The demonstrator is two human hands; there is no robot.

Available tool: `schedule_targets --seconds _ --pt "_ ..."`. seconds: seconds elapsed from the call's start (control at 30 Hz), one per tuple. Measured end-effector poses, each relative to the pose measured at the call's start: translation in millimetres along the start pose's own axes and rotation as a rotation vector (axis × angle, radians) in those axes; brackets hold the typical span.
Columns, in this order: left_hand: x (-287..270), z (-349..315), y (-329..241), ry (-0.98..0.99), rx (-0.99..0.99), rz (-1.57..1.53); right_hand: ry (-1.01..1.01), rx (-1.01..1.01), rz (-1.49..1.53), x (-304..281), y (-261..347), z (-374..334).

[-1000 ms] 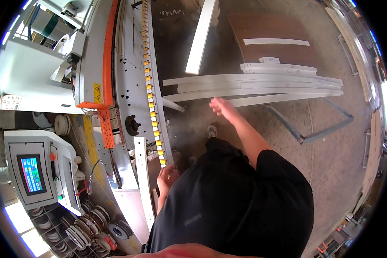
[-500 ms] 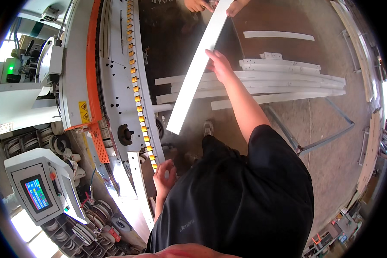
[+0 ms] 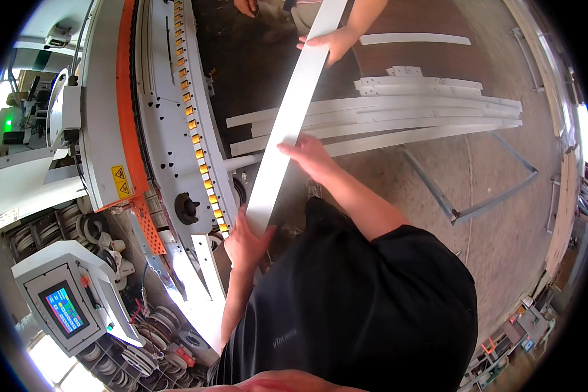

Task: The person operates a machine to process long white plastic profiles. They feed the profiles into the machine, retrieve the processed pieces, and stack them on a nearby table. The person also briefly inspects the cut ends of the profiles.

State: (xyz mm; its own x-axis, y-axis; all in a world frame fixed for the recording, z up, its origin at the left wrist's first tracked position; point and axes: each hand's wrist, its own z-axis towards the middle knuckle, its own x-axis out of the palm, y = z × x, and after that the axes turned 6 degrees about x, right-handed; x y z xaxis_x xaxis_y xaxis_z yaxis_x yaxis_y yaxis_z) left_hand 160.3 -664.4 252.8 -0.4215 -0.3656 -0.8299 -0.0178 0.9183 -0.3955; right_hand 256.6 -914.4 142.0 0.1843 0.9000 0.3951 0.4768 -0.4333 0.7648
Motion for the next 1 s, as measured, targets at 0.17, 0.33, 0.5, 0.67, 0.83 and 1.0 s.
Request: schedule_targets --seconds 0.17,0.33,0.5,0.67,0.83,1.0 --pt "33 -49 56 -0.211 0.141 0.024 0.002 0.11 -0.049 18 -13 -22" --pt "27 -108 100 -0.22 0.093 0.03 -0.05 0.066 0.032 32 -9 -11" --pt "43 -184 154 -0.258 0.096 0.008 0.005 0.007 0.066 42 12 -5" --pt "62 -237 181 -0.312 0.073 0.015 0.004 0.023 0.073 71 -7 -32" --pt "79 -274 199 -0.384 0.06 0.003 0.076 0.018 0.105 107 -24 -79" --pt "88 -300 209 -0.41 0.071 -0.099 0.219 -0.027 0.06 135 -32 -126"
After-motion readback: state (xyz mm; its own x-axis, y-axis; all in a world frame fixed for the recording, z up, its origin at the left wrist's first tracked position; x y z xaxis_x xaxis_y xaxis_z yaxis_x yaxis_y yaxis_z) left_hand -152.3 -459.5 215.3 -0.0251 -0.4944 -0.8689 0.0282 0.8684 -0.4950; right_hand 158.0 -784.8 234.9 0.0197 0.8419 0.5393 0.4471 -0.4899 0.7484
